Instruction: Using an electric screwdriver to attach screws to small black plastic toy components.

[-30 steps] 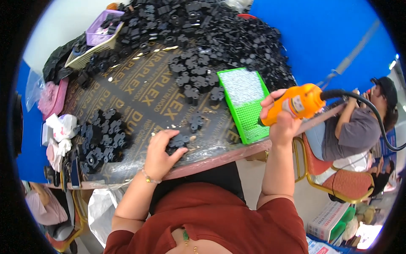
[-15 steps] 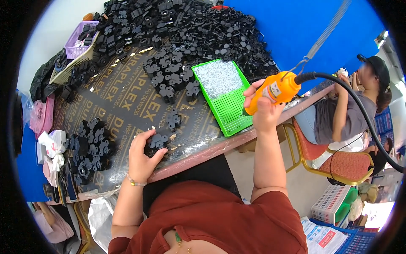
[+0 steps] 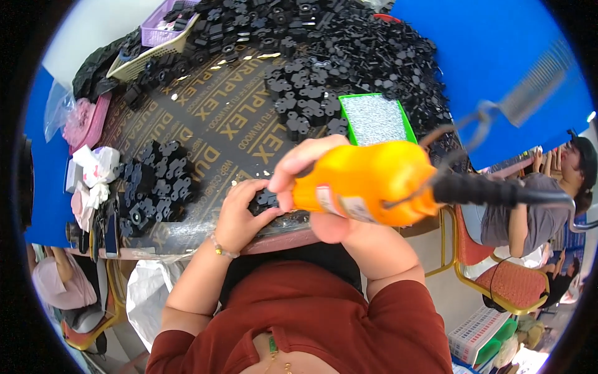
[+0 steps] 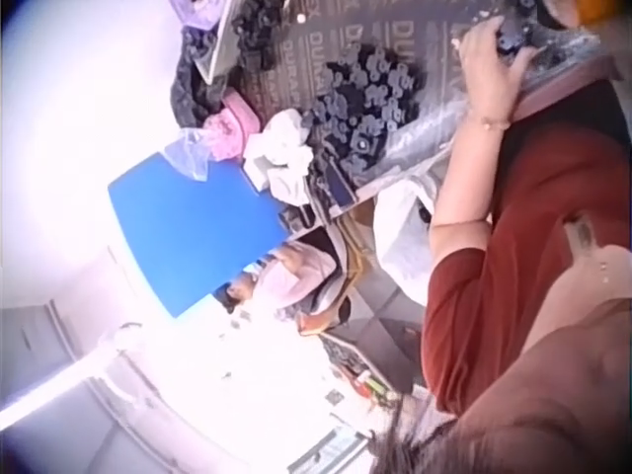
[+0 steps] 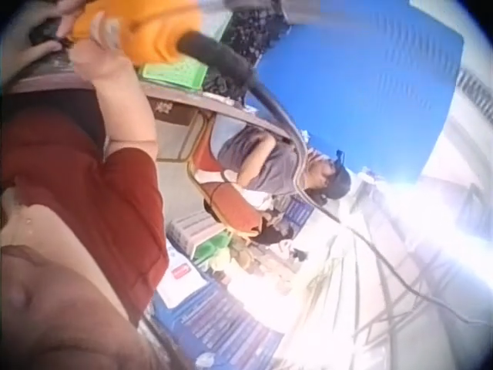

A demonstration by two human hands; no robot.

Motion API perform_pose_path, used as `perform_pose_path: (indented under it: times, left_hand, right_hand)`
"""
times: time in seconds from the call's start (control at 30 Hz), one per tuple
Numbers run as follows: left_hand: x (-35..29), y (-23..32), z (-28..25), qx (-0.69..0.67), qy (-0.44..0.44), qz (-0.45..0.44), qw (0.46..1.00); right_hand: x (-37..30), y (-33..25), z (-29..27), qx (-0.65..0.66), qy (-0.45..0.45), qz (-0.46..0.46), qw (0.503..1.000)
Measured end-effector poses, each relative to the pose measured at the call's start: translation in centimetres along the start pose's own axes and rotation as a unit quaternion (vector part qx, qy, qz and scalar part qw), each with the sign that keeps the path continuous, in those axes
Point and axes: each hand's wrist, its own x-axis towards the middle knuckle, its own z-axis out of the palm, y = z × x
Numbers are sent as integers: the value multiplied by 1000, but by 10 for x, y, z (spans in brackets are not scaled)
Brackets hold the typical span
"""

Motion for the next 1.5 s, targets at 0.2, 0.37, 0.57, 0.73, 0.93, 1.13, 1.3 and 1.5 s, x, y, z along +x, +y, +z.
perform_pose_path:
  times: [0.2,0.37,0.57,0.73,0.93,1.13,1.3,1.5]
  left_hand:
    - [2,4,-3,-21,5,-4,1000]
    - [1,3,-3,-29,15,-4,999]
    - [-1,-5,4,-64,31,9,997]
    - [-3,-19,19,-172,55,-26,983]
    - [-1,-5,9,-79,50,7,996]
    - [-7,24,-37,69,14,19,997]
    - [-7,23,-108,270,186,-27,944]
    - [-21,-29,-138,440,252,-165,846]
  right_hand:
    - [11,23,17,27,-43,42,998]
    - [10,36,22,46,-26,57,997]
    - [9,49,31,70,-63,94,991]
    - [11,52,37,73,-103,112,986]
    - [5,54,47,-46,-8,72,996]
    - [16,14,32,185,-88,54,977]
    - [11,-24,4,135,-22,-158,978]
    - [-17,-49,-65,-32,83,-125,988]
